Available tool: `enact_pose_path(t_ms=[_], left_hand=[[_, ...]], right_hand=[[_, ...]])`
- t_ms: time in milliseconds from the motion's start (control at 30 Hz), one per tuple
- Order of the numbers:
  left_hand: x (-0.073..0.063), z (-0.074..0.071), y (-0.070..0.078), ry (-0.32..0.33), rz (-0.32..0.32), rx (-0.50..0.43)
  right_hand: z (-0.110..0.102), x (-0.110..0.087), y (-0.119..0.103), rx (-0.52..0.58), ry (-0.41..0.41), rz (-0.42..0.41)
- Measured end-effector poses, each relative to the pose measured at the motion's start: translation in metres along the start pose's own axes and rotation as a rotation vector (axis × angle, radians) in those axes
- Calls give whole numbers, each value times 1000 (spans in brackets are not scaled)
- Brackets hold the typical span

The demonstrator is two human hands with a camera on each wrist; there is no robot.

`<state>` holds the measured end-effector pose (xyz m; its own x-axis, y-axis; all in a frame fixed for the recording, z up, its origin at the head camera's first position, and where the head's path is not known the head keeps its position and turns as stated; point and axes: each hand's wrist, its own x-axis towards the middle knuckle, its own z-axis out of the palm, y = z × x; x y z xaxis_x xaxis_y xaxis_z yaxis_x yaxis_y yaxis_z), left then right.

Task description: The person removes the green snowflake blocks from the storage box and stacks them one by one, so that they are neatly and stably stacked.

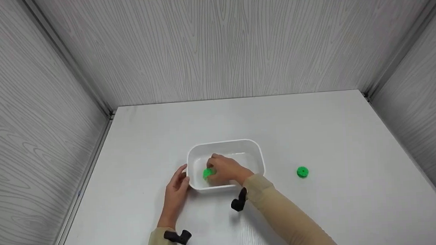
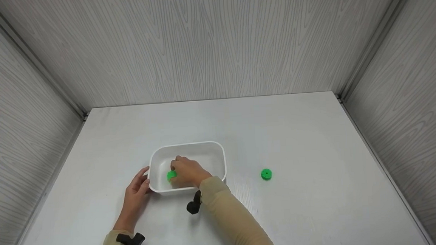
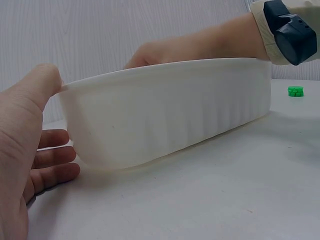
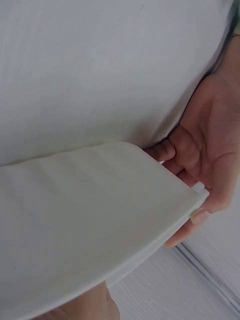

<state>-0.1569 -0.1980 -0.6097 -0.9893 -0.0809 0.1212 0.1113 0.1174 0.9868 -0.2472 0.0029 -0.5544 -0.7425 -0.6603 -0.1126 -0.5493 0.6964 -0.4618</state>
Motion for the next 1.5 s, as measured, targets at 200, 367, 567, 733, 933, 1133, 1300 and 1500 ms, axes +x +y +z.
enact_pose_path(t_ms=[200,367,567,733,933,1133,1300,1500], left_hand=[[1,-1,2,-22,-36,-19],[-3,-1,15,-39,-49,-21],[-8,1,30,-33,-34,-6],[-10,2,30,-28,-27,-8],[-5,2,13,-11,-43,-5],[-4,5,-1,28,-45,22],[-3,4,-2,22,-30,19],[-2,1,5,-14,-18,-20]], right_hand=[[-9,-5,3,38,56,-20],[-17,-13,5,86,73,-15],[-22,-23,11,117,130,-32],[-22,-33,17,127,199,-66],[-28,-49,21,129,260,-93],[-34,-64,25,111,346,-139],[-31,-79,28,177,443,-211],[-30,-94,30,216,531,-245]])
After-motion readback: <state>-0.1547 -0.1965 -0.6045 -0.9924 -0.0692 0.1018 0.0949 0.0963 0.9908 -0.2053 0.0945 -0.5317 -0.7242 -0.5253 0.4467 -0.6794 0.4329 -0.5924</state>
